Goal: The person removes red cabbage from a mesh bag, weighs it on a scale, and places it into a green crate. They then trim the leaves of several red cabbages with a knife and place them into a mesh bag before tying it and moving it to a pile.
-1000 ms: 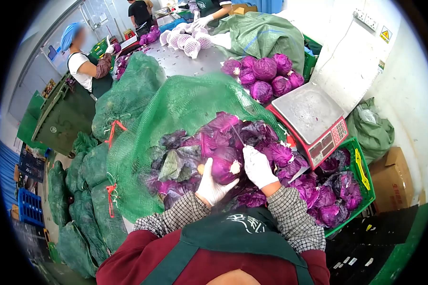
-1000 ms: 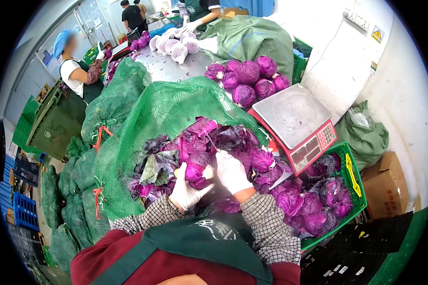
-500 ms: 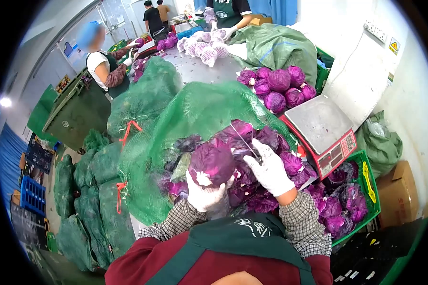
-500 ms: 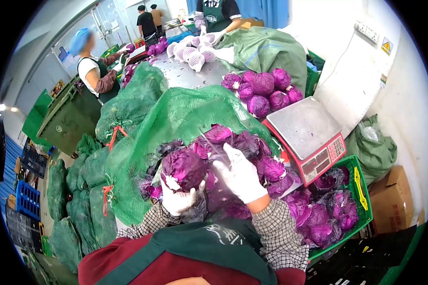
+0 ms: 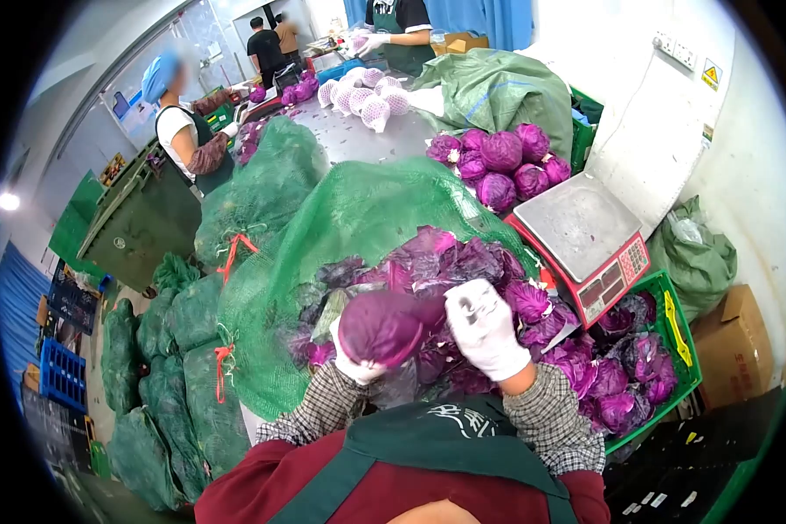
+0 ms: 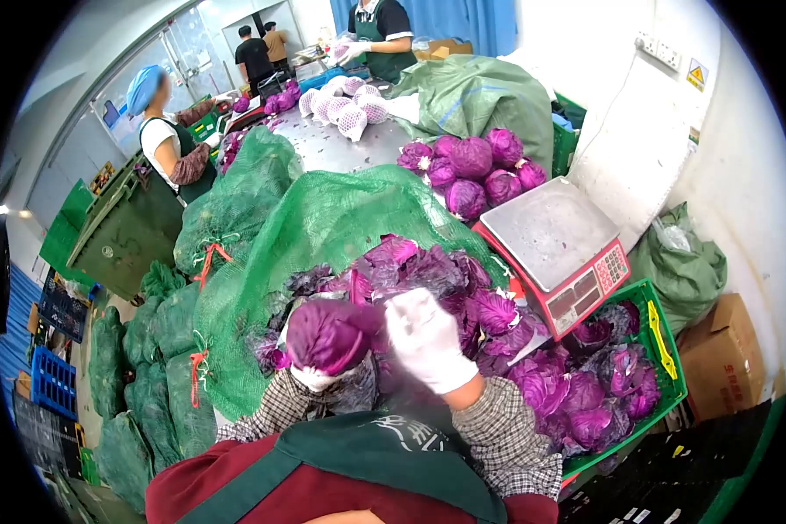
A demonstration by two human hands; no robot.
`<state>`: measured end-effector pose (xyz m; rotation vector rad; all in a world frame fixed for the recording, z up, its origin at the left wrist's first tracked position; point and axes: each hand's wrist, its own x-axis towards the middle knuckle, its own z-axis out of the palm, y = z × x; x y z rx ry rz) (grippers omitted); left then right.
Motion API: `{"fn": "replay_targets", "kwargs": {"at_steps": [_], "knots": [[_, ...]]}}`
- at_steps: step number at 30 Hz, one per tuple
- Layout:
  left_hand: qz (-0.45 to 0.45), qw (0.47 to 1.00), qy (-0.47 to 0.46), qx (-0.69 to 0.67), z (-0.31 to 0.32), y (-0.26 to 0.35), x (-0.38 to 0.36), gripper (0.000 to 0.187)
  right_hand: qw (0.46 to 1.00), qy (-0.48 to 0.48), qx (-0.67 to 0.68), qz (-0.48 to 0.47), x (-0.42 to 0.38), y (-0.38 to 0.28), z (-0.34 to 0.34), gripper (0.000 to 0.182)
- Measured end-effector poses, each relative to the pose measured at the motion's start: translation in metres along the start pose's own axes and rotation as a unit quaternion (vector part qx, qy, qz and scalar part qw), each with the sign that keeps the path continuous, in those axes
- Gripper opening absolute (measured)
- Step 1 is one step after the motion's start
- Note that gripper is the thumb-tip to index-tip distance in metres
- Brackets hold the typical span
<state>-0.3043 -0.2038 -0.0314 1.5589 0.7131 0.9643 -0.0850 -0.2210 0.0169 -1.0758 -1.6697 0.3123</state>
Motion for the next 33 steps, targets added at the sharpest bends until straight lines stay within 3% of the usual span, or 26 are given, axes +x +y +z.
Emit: {"fn": "replay_targets", "kwargs": {"at_steps": [1,3,6,8,9,11,12,13,14,15,16,17,19,23,27,30,31,33], "knots": [[-0.093,0.991,-0.075,-0.06,-0.007,-0.008,0.01,0.061,1.0,0.024,-0.009,0.005,0.007,0.002,-0.003,0.006],[-0.095,0.939,-0.203,-0.26,-0.004,-0.01,0.016,0.076,0.996,0.033,-0.075,-0.046,0.015,0.021,-0.002,0.005],[-0.084,0.761,-0.368,-0.528,0.006,-0.007,0.022,0.098,0.992,0.066,-0.111,-0.005,0.023,0.047,0.007,0.008],[-0.063,0.69,-0.41,-0.593,0.01,-0.013,0.021,0.104,0.985,0.052,-0.16,0.042,0.019,0.073,0.014,0.014],[-0.048,0.71,-0.393,-0.583,0.01,-0.012,0.022,0.104,0.978,0.016,-0.196,0.066,0.01,0.091,0.02,0.017],[-0.016,0.757,-0.342,-0.557,0.011,0.004,0.024,0.107,0.983,-0.031,-0.129,0.127,-0.01,0.1,0.021,0.025],[-0.086,0.852,-0.178,-0.485,-0.014,-0.02,0.014,0.109,0.989,0.002,-0.117,0.088,-0.019,0.106,0.023,0.034],[-0.18,0.905,-0.021,-0.385,-0.022,-0.005,0.014,0.112,0.989,0.009,-0.073,0.125,-0.021,0.095,0.017,0.04],[-0.069,0.944,-0.111,-0.303,-0.023,0.008,0.024,0.112,0.99,0.032,-0.039,0.129,-0.025,0.089,0.01,0.038],[0.045,0.955,-0.198,-0.214,-0.007,0.064,0.044,0.111,0.99,0.055,-0.005,0.132,-0.03,0.086,0.005,0.038],[0.059,0.978,-0.157,-0.121,-0.006,0.069,0.051,0.107,0.971,0.042,0.081,0.222,-0.036,0.079,-0.006,0.035],[0.073,0.987,-0.134,-0.042,-0.004,0.07,0.058,0.108,0.935,0.043,0.159,0.313,-0.041,0.072,-0.018,0.033],[0.15,0.974,-0.127,0.113,0.009,0.071,0.081,0.107,0.941,0.045,0.132,0.307,-0.062,0.066,-0.038,0.029],[0.101,0.989,-0.09,0.052,0.063,0.036,0.157,0.102,0.868,0.103,0.232,0.427,-0.117,0.049,-0.069,0.029],[0.106,0.988,0.0,0.117,0.139,0.012,0.247,0.099,0.823,0.185,0.262,0.468,-0.184,0.04,-0.079,0.028],[0.069,0.992,-0.004,0.103,0.186,-0.038,0.315,0.1,0.818,0.237,0.223,0.474,-0.219,0.031,-0.08,0.024],[0.074,0.994,-0.007,0.077,0.203,-0.04,0.322,0.103,0.813,0.257,0.222,0.473,-0.228,0.031,-0.079,0.023],[0.078,0.984,0.03,0.158,0.226,-0.05,0.334,0.106,0.791,0.276,0.214,0.502,-0.232,0.025,-0.079,0.021]]}}
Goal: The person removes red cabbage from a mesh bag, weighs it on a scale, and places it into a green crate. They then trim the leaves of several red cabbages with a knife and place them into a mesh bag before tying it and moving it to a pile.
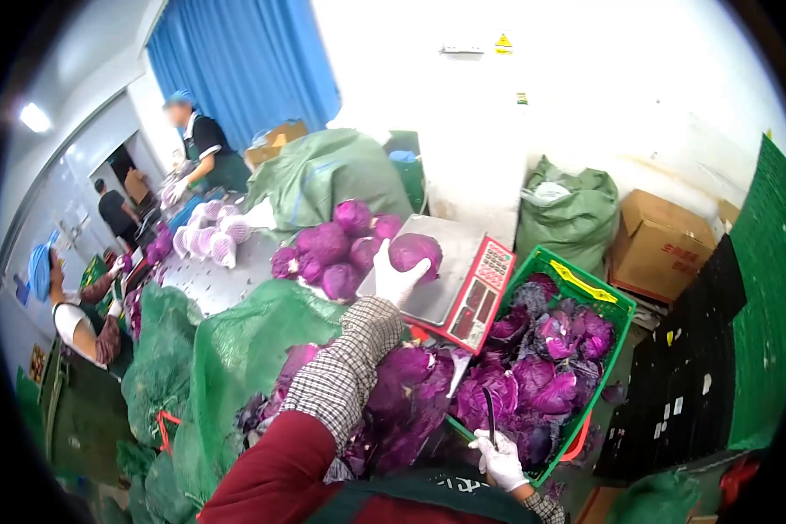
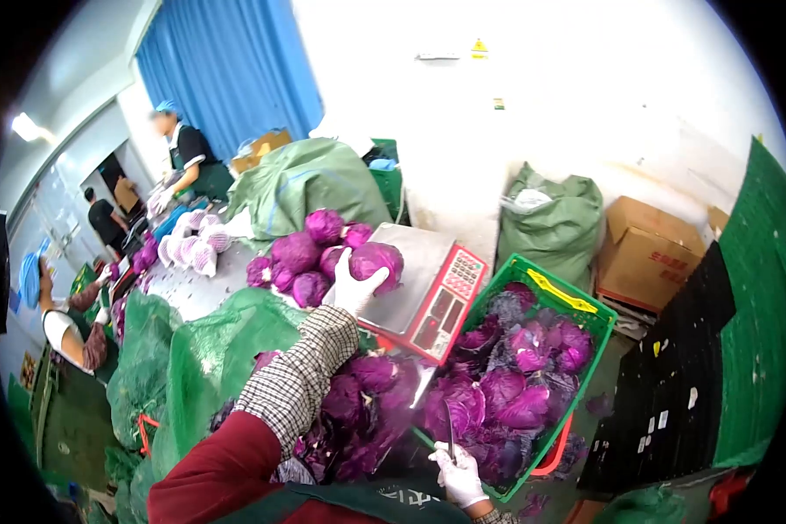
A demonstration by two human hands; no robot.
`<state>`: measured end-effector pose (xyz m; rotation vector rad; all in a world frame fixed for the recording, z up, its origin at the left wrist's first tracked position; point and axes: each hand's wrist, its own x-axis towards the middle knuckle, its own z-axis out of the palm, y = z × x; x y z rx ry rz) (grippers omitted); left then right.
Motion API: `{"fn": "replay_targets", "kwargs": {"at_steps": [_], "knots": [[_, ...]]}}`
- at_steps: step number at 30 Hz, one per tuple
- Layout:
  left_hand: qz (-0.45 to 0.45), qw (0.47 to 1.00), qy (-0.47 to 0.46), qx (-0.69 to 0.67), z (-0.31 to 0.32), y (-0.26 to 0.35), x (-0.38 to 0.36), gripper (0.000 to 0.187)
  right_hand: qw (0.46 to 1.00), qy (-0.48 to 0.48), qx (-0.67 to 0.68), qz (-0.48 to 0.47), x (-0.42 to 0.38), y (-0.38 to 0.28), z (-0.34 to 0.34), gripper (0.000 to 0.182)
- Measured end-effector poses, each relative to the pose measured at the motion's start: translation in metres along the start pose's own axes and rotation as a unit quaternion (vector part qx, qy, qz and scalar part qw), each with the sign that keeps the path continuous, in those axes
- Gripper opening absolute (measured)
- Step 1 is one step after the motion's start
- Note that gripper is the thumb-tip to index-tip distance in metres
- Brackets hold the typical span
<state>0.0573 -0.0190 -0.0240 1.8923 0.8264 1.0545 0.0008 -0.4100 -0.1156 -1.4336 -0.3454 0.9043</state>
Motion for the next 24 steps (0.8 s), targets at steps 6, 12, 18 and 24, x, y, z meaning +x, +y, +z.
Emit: {"fn": "replay_targets", "kwargs": {"at_steps": [6,12,18,24], "knots": [[0.001,0.996,-0.063,0.055,-0.01,-0.012,0.007,0.106,0.999,-0.015,0.034,0.025,0.003,0.003,-0.006,0.021],[-0.005,0.995,-0.08,-0.059,-0.068,0.041,0.036,0.095,0.998,-0.05,0.012,0.036,0.023,-0.006,0.003,0.021],[0.022,0.996,-0.079,-0.021,-0.1,0.047,0.047,0.089,0.993,-0.106,0.03,0.04,0.031,-0.009,0.019,0.021],[0.03,0.994,-0.095,0.041,-0.104,0.023,0.048,0.092,0.989,-0.144,0.029,0.035,0.036,0.018,0.022,0.024]]}}
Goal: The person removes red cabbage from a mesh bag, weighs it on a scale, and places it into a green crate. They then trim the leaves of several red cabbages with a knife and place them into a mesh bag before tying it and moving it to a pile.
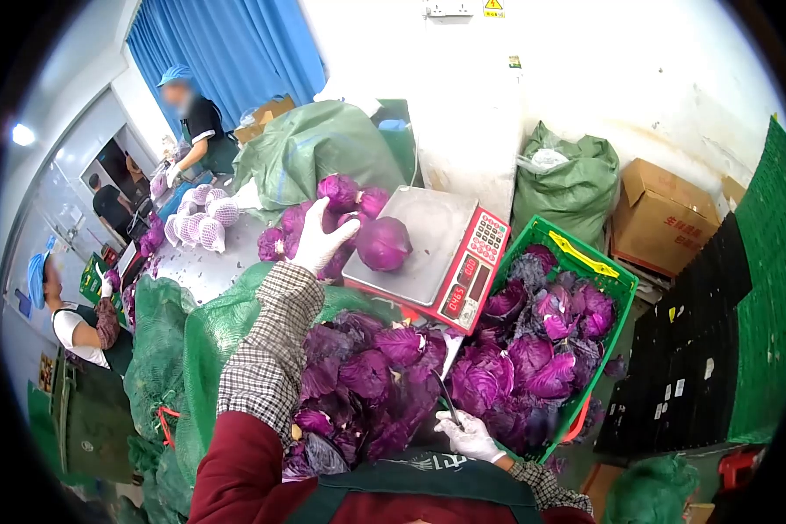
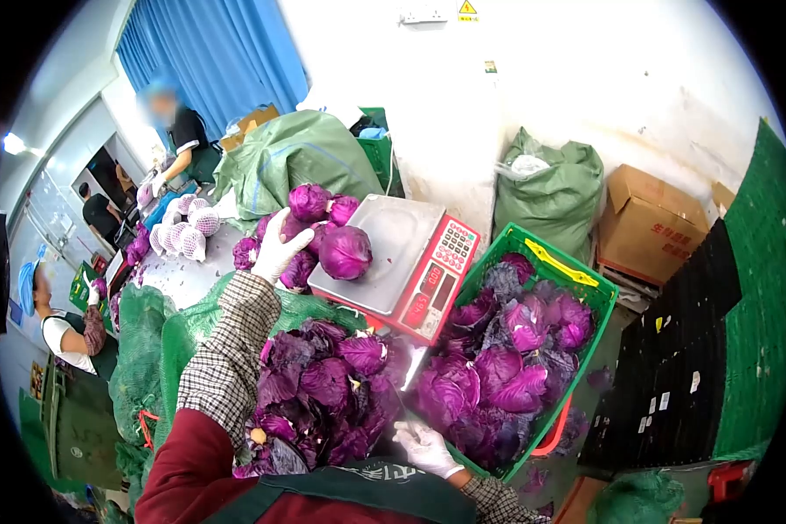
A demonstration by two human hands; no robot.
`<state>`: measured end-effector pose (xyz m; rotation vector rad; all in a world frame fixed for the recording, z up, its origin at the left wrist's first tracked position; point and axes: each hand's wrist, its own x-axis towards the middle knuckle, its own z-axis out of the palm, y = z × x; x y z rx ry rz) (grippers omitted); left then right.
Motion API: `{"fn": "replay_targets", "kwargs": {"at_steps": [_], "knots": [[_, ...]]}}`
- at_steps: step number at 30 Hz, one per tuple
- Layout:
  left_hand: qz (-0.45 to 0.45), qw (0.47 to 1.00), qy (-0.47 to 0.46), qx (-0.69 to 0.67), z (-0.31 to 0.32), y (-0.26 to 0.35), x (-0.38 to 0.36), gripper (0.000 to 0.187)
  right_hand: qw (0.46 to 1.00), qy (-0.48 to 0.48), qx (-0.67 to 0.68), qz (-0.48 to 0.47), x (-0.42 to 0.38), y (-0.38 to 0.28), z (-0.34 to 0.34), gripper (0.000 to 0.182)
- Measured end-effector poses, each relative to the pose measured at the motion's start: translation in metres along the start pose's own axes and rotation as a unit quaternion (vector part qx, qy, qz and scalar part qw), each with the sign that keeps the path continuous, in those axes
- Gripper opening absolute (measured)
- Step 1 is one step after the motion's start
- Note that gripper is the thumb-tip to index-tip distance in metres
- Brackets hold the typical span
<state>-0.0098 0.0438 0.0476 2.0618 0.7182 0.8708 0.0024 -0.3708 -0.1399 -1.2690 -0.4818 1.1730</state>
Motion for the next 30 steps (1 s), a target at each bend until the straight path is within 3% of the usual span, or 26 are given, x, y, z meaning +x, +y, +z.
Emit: {"fn": "replay_targets", "kwargs": {"at_steps": [3,9,12,15,16,18,19,22,23,25,27,28,30], "knots": [[-0.009,1.0,-0.004,-0.014,0.009,0.004,-0.002,0.093,0.999,-0.008,-0.001,-0.044,0.001,0.007,0.001,0.024],[0.059,0.997,-0.034,0.044,0.027,-0.016,0.009,0.095,0.998,0.022,0.014,-0.062,-0.005,0.002,0.006,0.025],[0.076,0.994,-0.07,0.025,0.037,-0.013,0.009,0.1,0.998,0.025,0.06,-0.002,-0.007,-0.004,0.007,0.028],[0.078,0.972,-0.124,0.182,0.041,-0.009,0.003,0.117,0.995,0.039,0.056,0.069,-0.013,-0.015,0.008,0.028],[0.115,0.956,-0.152,0.222,0.045,-0.014,0.005,0.122,0.994,0.036,0.062,0.087,-0.015,-0.012,0.008,0.027],[0.13,0.95,-0.196,0.206,0.054,-0.024,-0.005,0.124,0.995,0.018,0.044,0.092,-0.012,0.0,0.005,0.028],[0.131,0.961,-0.173,0.168,0.06,-0.027,-0.007,0.123,0.994,0.029,0.039,0.101,-0.01,0.001,0.005,0.028],[-0.017,0.991,-0.132,-0.024,0.064,-0.031,-0.008,0.12,0.993,0.031,0.034,0.107,-0.001,-0.009,0.011,0.031],[-0.054,0.984,-0.13,-0.111,0.061,-0.033,-0.012,0.109,0.993,0.029,0.044,0.103,0.001,-0.014,0.015,0.03],[-0.122,0.945,-0.12,-0.279,0.05,-0.036,-0.018,0.086,0.996,0.016,0.05,0.066,0.004,-0.02,0.019,0.031],[-0.162,0.864,-0.121,-0.461,0.037,-0.042,-0.031,0.064,0.999,0.014,-0.008,-0.029,0.012,-0.04,0.019,0.032],[-0.226,0.823,-0.143,-0.501,0.016,-0.01,-0.054,0.061,0.997,0.01,-0.035,-0.073,0.017,-0.052,0.02,0.033],[-0.268,0.765,-0.205,-0.549,-0.014,0.007,-0.092,0.059,0.994,0.025,-0.069,-0.079,0.037,-0.071,0.016,0.04]]}}
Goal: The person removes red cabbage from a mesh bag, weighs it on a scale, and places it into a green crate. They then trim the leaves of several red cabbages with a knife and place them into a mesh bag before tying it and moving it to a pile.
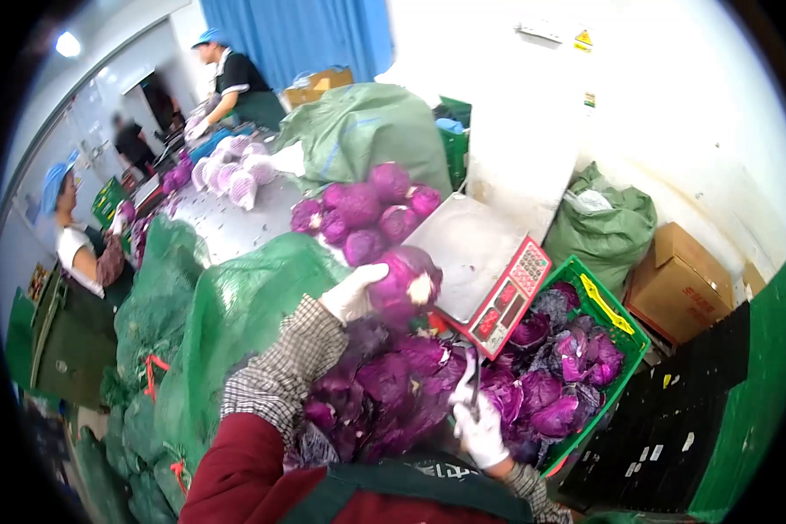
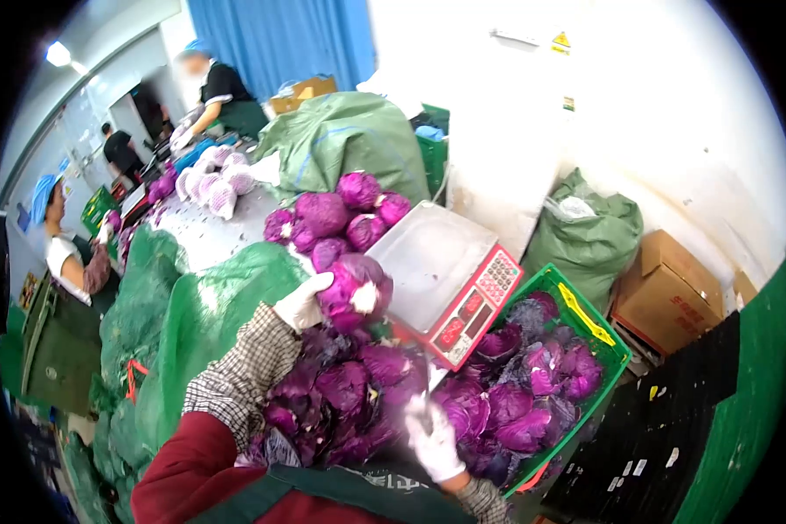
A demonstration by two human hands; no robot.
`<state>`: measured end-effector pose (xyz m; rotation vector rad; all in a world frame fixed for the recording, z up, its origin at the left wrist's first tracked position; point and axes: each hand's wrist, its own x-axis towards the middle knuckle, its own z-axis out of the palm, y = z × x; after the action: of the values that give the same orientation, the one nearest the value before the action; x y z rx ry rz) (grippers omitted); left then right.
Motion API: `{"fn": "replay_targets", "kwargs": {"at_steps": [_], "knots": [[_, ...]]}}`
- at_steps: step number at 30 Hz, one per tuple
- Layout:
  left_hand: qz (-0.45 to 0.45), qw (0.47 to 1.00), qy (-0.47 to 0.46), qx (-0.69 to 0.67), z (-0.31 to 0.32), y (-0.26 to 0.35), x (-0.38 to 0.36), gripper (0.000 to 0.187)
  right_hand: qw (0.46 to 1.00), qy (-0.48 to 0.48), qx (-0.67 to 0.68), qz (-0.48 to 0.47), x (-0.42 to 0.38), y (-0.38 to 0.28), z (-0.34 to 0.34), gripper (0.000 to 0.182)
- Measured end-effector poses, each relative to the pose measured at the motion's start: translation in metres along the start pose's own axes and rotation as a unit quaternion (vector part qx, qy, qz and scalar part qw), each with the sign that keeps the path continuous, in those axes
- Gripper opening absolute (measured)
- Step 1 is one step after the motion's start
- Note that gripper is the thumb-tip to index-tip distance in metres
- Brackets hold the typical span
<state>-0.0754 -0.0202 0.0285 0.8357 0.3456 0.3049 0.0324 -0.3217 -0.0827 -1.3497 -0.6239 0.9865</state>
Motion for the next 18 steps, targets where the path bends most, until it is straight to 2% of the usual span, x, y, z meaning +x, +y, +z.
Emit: {"fn": "replay_targets", "kwargs": {"at_steps": [1,2,3,4,6,7,8,9,10,11,12,13,14,15,16,18], "knots": [[-0.029,0.998,-0.059,-0.014,0.002,0.0,-0.021,0.059,0.975,0.006,-0.148,-0.168,0.015,-0.022,0.004,0.039],[-0.058,0.991,-0.118,-0.03,0.003,-0.002,-0.042,0.059,0.9,0.009,-0.283,-0.33,0.031,-0.044,0.011,0.038],[-0.1,0.994,0.018,-0.041,0.002,-0.008,-0.066,0.054,0.865,-0.023,-0.317,-0.389,0.041,-0.056,0.02,0.047],[-0.093,0.994,0.045,-0.026,0.017,-0.01,-0.089,0.05,0.823,-0.054,-0.345,-0.447,0.049,-0.064,0.029,0.055],[-0.085,0.99,0.11,0.009,0.032,-0.016,-0.118,0.058,0.869,-0.138,-0.256,-0.4,0.051,-0.086,0.066,0.064],[-0.104,0.987,0.118,-0.044,0.03,-0.019,-0.132,0.061,0.867,-0.2,-0.238,-0.389,0.058,-0.072,0.077,0.069],[-0.1,0.986,0.112,-0.078,0.009,-0.029,-0.143,0.067,0.909,-0.219,-0.159,-0.319,0.06,-0.056,0.091,0.063],[-0.103,0.987,0.093,-0.082,-0.026,-0.04,-0.157,0.072,0.931,-0.207,-0.136,-0.267,0.059,-0.041,0.102,0.059],[-0.108,0.988,0.071,-0.082,-0.028,-0.038,-0.169,0.077,0.954,-0.189,-0.108,-0.204,0.053,-0.036,0.112,0.055],[-0.092,0.985,0.128,0.07,-0.023,-0.041,-0.184,0.087,0.973,-0.166,-0.074,-0.141,0.048,-0.031,0.123,0.051],[-0.075,0.952,0.243,0.173,-0.013,-0.053,-0.195,0.096,0.987,-0.138,-0.037,-0.079,0.043,-0.026,0.133,0.048],[0.012,0.889,0.255,0.379,-0.014,-0.074,-0.202,0.106,0.979,-0.127,-0.074,-0.14,0.053,0.008,0.139,0.047],[0.098,0.781,0.251,0.563,-0.015,-0.089,-0.204,0.117,0.971,-0.123,-0.106,-0.173,0.055,0.015,0.141,0.045],[0.084,0.706,0.291,0.641,-0.008,-0.09,-0.201,0.131,0.962,-0.116,-0.138,-0.207,0.057,0.021,0.144,0.044],[0.075,0.668,0.325,0.665,-0.008,-0.094,-0.199,0.129,0.95,-0.106,-0.169,-0.24,0.058,0.024,0.147,0.043],[0.081,0.542,0.349,0.76,-0.01,-0.095,-0.194,0.124,0.935,-0.12,-0.226,-0.246,0.061,0.019,0.142,0.042]]}}
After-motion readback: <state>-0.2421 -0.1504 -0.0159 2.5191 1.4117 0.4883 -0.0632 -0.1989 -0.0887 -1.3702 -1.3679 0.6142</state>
